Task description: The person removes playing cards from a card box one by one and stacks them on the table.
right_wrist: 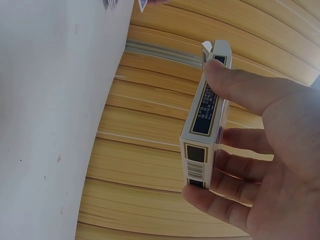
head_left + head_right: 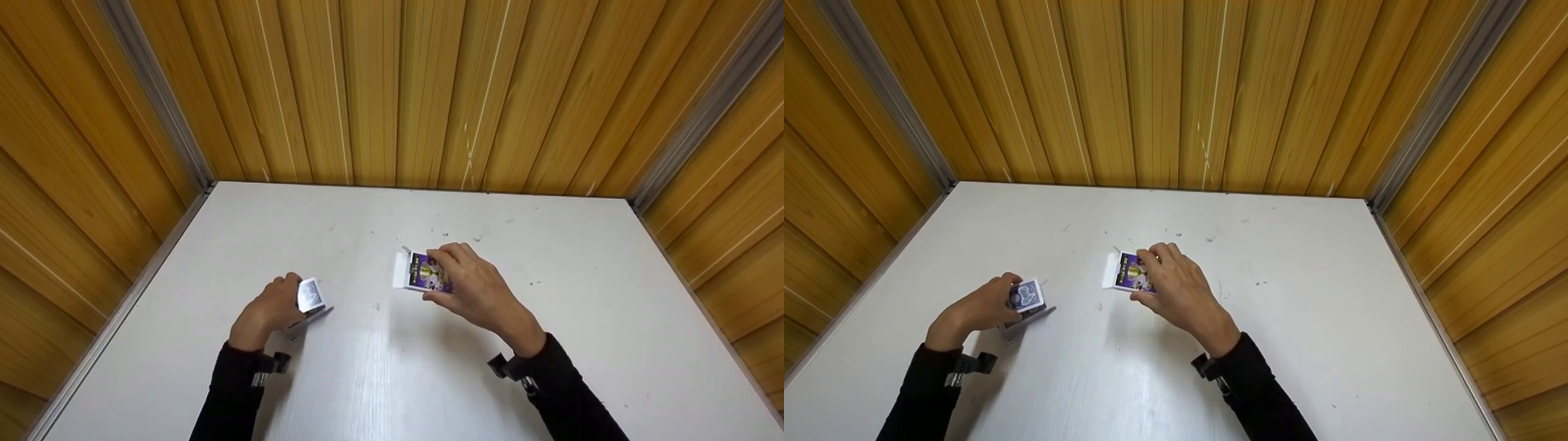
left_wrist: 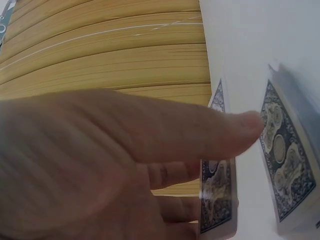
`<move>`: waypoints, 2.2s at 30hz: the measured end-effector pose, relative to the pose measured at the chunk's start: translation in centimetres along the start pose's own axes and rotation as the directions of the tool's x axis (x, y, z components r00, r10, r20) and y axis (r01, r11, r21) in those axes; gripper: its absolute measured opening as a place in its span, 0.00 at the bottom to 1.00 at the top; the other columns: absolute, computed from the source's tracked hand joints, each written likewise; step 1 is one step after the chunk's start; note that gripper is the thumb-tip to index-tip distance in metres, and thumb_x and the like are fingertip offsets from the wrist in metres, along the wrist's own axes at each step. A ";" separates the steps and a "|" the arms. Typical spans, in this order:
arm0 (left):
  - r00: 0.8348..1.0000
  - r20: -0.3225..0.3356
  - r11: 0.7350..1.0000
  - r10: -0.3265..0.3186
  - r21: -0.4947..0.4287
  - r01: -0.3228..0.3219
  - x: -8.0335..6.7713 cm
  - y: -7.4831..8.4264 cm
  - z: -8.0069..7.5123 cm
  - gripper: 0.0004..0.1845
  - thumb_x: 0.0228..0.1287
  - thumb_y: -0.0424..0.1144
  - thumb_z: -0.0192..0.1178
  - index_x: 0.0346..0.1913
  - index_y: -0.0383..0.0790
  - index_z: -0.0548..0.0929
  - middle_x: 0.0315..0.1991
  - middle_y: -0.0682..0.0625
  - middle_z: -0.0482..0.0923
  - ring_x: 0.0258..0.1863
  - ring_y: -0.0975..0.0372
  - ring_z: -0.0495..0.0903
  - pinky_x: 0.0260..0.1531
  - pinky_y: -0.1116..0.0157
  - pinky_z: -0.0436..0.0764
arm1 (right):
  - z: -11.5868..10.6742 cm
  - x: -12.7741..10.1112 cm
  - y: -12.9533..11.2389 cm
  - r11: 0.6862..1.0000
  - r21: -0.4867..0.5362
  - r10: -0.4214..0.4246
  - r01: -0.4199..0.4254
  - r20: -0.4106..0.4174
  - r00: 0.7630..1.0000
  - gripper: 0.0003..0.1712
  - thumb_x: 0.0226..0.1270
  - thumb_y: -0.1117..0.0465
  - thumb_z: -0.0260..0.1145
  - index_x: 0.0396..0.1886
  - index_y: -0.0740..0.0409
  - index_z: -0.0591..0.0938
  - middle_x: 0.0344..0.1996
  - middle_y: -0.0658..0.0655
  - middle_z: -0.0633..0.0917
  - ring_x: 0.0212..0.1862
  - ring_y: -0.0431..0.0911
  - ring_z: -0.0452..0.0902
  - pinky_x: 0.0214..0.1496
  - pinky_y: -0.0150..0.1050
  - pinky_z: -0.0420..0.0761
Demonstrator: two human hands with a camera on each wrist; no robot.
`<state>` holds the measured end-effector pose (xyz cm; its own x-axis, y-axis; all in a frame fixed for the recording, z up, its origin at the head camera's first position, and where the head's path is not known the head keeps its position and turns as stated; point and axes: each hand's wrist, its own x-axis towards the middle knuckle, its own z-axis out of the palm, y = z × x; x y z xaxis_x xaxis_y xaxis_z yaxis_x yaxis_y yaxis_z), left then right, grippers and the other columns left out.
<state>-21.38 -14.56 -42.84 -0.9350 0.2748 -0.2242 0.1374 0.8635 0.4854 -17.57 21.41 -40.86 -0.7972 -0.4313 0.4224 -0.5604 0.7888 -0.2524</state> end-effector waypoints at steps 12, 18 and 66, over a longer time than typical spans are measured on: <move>1.000 0.025 1.000 -0.001 0.028 0.001 0.6 -0.6 0.6 0.34 0.54 0.27 0.71 0.63 0.23 0.71 0.42 0.39 0.73 0.40 0.50 0.74 0.43 0.49 0.79 | 0.4 0.1 -0.2 1.000 -0.007 -0.015 0.015 0.003 1.000 0.39 0.57 0.47 0.82 0.64 0.61 0.79 0.53 0.57 0.80 0.50 0.48 0.75 0.41 0.42 0.80; 0.999 0.035 0.999 -0.014 0.043 0.013 1.1 -0.9 1.1 0.37 0.53 0.28 0.72 0.66 0.23 0.69 0.46 0.38 0.74 0.44 0.49 0.74 0.50 0.46 0.78 | 0.5 0.2 -0.2 0.999 -0.014 -0.032 0.032 -0.009 0.999 0.40 0.56 0.46 0.82 0.63 0.61 0.79 0.53 0.57 0.80 0.51 0.48 0.76 0.41 0.42 0.81; 0.983 -0.132 0.967 -0.128 0.204 0.153 1.6 0.5 3.7 0.35 0.61 0.50 0.74 0.52 0.19 0.75 0.43 0.31 0.70 0.47 0.42 0.72 0.42 0.45 0.82 | 0.4 0.3 -0.5 1.000 -0.001 -0.030 0.030 0.023 0.999 0.39 0.56 0.48 0.83 0.64 0.61 0.79 0.54 0.57 0.81 0.52 0.48 0.76 0.44 0.42 0.81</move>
<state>-21.65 -12.16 -46.06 -0.9799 0.1039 -0.1704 0.0564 0.9632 0.2629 -17.62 20.68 -40.95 -0.7850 -0.4650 0.4093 -0.5839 0.7760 -0.2384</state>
